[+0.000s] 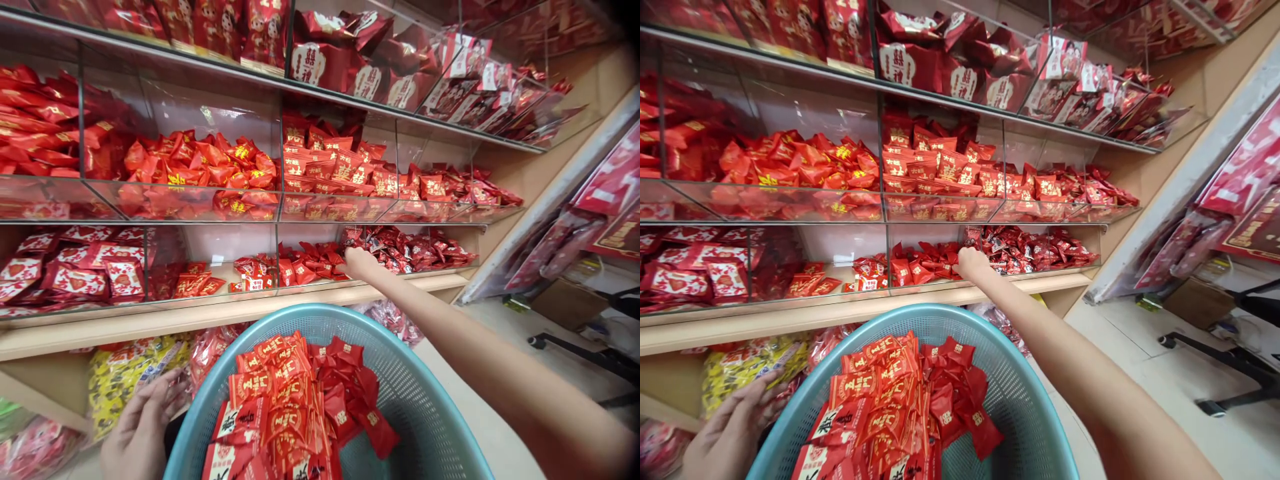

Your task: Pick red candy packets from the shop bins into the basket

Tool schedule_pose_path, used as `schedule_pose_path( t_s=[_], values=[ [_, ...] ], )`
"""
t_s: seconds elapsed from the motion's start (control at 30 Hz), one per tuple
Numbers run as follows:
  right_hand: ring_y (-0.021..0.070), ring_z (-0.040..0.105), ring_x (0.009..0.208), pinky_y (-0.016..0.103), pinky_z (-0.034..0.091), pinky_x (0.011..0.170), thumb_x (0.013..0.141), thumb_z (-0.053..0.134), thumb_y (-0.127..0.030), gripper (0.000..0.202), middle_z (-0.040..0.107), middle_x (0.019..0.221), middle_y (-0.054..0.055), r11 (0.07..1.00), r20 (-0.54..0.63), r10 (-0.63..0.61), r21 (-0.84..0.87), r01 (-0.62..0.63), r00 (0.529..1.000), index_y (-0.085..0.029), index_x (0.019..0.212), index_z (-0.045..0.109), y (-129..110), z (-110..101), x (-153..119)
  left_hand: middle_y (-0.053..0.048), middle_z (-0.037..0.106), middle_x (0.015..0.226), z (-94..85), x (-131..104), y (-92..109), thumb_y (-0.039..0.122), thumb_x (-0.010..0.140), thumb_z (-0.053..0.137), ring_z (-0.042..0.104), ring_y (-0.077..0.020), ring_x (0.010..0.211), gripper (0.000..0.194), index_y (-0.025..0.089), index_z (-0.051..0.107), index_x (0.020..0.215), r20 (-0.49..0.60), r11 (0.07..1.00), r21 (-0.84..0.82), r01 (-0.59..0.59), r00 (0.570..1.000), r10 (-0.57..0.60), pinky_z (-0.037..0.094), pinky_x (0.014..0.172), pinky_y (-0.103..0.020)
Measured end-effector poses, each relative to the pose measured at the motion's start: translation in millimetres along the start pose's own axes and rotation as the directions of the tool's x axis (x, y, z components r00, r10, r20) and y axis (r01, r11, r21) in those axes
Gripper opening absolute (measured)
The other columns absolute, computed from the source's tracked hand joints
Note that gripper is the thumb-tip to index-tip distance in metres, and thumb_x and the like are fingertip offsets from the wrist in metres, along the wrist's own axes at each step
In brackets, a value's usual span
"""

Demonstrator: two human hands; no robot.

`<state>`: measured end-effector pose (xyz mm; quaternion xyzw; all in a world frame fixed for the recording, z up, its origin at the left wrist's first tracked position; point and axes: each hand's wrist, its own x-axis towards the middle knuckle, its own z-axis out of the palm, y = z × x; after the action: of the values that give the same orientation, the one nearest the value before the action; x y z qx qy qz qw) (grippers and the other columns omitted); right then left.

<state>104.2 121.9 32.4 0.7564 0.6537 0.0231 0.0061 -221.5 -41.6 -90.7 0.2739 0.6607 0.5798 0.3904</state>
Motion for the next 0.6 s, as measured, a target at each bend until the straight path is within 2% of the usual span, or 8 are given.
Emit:
schedule_pose_path(
  t_s=[0.07,0.17,0.4,0.5,0.6],
  values=[
    [0.0274,0.056,0.104,0.033,0.042,0.081,0.075,0.059,-0.039,0.050,0.056,0.113,0.023,0.999,0.040,0.042,0.003,-0.042,0.998,-0.006,0.113,0.055,-10.8,5.5,12.3,-0.002,0.064,0.109,-1.7,-0.7,-4.2,0.049,0.072,0.056,0.063,-0.0236,0.093,0.038,0.025,0.060,0.101,-0.037,0.996,0.077,-0.045,0.998,0.048,0.053,0.081,-0.035],
    [0.0281,0.057,0.103,0.036,0.044,0.082,0.071,0.064,-0.034,0.051,0.057,0.112,0.023,0.995,0.105,0.095,0.001,-0.095,0.990,-0.006,0.112,0.057,-21.5,13.8,23.6,-0.001,0.063,0.110,-3.8,1.3,-10.0,0.049,0.074,0.054,0.062,-0.0232,0.094,0.038,0.024,0.059,0.101,-0.046,0.983,0.137,-0.120,0.991,0.127,0.051,0.085,-0.037],
    [0.0276,0.053,0.110,0.037,0.046,0.082,0.069,0.064,-0.024,0.053,0.055,0.119,0.022,0.986,0.209,0.165,-0.024,-0.164,0.964,-0.008,0.119,0.053,-27.1,31.4,32.6,0.000,0.060,0.113,-4.9,4.3,-16.9,0.047,0.075,0.054,0.054,-0.0229,0.108,0.031,0.024,0.059,0.095,-0.013,0.956,0.177,-0.236,0.970,0.242,0.042,0.097,-0.035],
    [0.0278,0.052,0.111,0.038,0.047,0.080,0.070,0.062,-0.022,0.054,0.053,0.121,0.021,0.984,0.230,0.177,-0.033,-0.174,0.957,-0.009,0.121,0.050,-28.4,32.5,33.8,-0.002,0.058,0.116,-6.6,5.3,-20.0,0.047,0.076,0.054,0.051,-0.0243,0.111,0.032,0.023,0.058,0.097,0.006,0.955,0.156,-0.254,0.967,0.256,0.040,0.099,-0.037],
    [0.0297,0.053,0.109,0.040,0.047,0.080,0.067,0.065,-0.028,0.059,0.053,0.121,0.021,0.986,0.254,0.167,-0.045,-0.160,0.953,-0.008,0.121,0.050,-27.8,26.9,35.0,-0.004,0.057,0.117,-6.8,6.4,-22.1,0.047,0.076,0.054,0.050,-0.0257,0.113,0.033,0.021,0.057,0.097,0.023,0.951,0.133,-0.280,0.960,0.279,0.038,0.100,-0.039]
  ],
)
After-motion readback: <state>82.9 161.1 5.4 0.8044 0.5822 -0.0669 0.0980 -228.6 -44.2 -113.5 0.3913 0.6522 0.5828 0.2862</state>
